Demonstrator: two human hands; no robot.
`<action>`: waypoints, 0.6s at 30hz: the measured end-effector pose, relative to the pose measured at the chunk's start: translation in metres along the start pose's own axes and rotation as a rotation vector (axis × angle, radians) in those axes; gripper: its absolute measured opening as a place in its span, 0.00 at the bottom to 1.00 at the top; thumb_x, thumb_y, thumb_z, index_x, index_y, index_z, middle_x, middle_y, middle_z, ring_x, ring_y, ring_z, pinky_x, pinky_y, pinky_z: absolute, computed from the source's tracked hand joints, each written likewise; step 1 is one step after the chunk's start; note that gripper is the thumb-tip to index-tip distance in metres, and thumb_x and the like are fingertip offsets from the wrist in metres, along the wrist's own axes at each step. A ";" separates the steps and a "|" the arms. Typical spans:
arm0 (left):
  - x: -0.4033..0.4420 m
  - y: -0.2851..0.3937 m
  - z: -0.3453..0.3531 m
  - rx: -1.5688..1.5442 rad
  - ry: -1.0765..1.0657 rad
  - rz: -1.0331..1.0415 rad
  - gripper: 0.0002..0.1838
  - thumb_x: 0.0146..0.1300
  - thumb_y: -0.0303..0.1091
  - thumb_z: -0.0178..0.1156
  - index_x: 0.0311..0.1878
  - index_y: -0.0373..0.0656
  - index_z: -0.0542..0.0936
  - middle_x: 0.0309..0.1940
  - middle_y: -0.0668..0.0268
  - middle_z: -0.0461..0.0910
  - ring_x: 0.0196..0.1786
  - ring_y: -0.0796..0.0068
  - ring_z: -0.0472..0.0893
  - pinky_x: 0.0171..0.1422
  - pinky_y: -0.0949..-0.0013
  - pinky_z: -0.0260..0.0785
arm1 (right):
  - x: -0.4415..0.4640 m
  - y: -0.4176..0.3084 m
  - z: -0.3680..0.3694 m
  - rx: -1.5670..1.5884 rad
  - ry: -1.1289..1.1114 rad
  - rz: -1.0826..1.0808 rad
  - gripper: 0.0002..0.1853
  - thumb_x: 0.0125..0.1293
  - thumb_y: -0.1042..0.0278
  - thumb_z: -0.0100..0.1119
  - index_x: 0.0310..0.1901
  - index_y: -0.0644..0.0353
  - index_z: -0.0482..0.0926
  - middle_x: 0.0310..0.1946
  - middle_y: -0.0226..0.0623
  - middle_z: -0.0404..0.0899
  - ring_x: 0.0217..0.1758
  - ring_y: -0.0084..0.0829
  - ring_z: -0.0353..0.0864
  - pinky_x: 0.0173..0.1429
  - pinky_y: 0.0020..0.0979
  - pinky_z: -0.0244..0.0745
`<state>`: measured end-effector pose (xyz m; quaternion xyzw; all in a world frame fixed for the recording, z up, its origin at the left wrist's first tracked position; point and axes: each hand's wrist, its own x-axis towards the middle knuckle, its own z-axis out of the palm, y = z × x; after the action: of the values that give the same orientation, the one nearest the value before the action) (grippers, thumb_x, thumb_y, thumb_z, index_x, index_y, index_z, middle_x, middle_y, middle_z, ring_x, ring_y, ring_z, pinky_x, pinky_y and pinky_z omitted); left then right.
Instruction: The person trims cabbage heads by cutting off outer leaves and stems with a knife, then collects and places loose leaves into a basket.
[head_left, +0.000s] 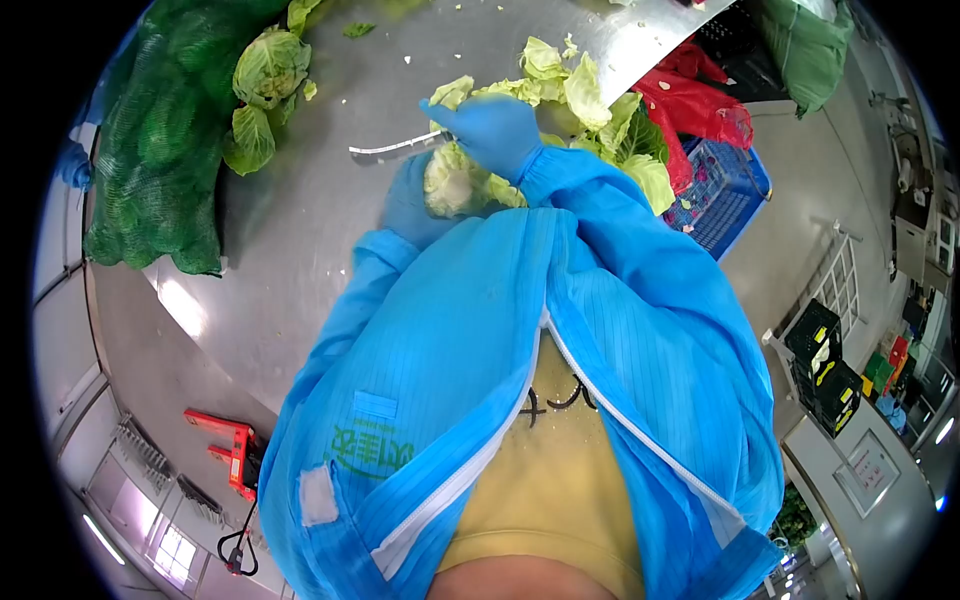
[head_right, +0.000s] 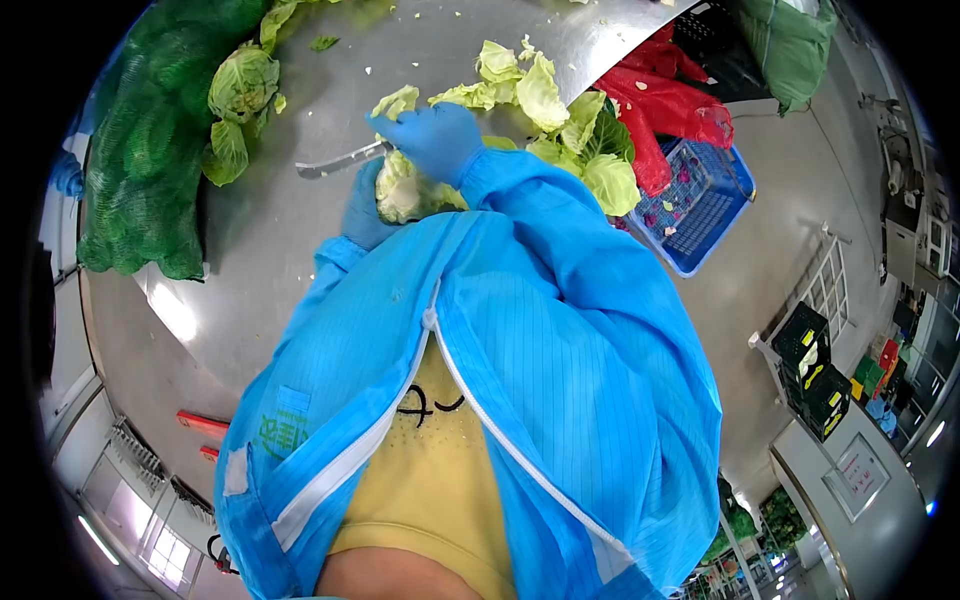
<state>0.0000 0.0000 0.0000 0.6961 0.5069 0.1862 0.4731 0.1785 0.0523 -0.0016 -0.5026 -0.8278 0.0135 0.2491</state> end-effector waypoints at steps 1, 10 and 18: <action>-0.002 -0.008 0.002 0.072 0.082 0.085 0.55 0.37 0.50 0.74 0.68 0.42 0.58 0.64 0.53 0.63 0.65 0.51 0.64 0.70 0.57 0.56 | 0.003 -0.001 -0.002 -0.014 -0.016 0.041 0.20 0.56 0.63 0.62 0.52 0.38 0.78 0.28 0.32 0.80 0.28 0.32 0.80 0.33 0.33 0.74; -0.013 -0.027 0.002 0.265 0.229 0.285 0.54 0.33 0.51 0.75 0.65 0.41 0.61 0.63 0.51 0.65 0.64 0.51 0.65 0.67 0.56 0.58 | -0.007 0.038 0.028 0.349 -0.007 0.804 0.16 0.56 0.55 0.59 0.47 0.44 0.79 0.35 0.36 0.82 0.38 0.42 0.81 0.42 0.39 0.75; -0.020 -0.057 0.007 0.006 0.291 0.218 0.44 0.37 0.45 0.76 0.58 0.40 0.68 0.55 0.52 0.73 0.57 0.56 0.74 0.62 0.59 0.65 | -0.037 0.061 0.031 0.370 -0.053 1.027 0.19 0.55 0.53 0.61 0.50 0.44 0.79 0.34 0.38 0.82 0.40 0.39 0.82 0.43 0.37 0.76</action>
<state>-0.0332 -0.0188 -0.0473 0.7142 0.4920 0.3335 0.3697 0.2288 0.0587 -0.0601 -0.7894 -0.4657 0.2917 0.2736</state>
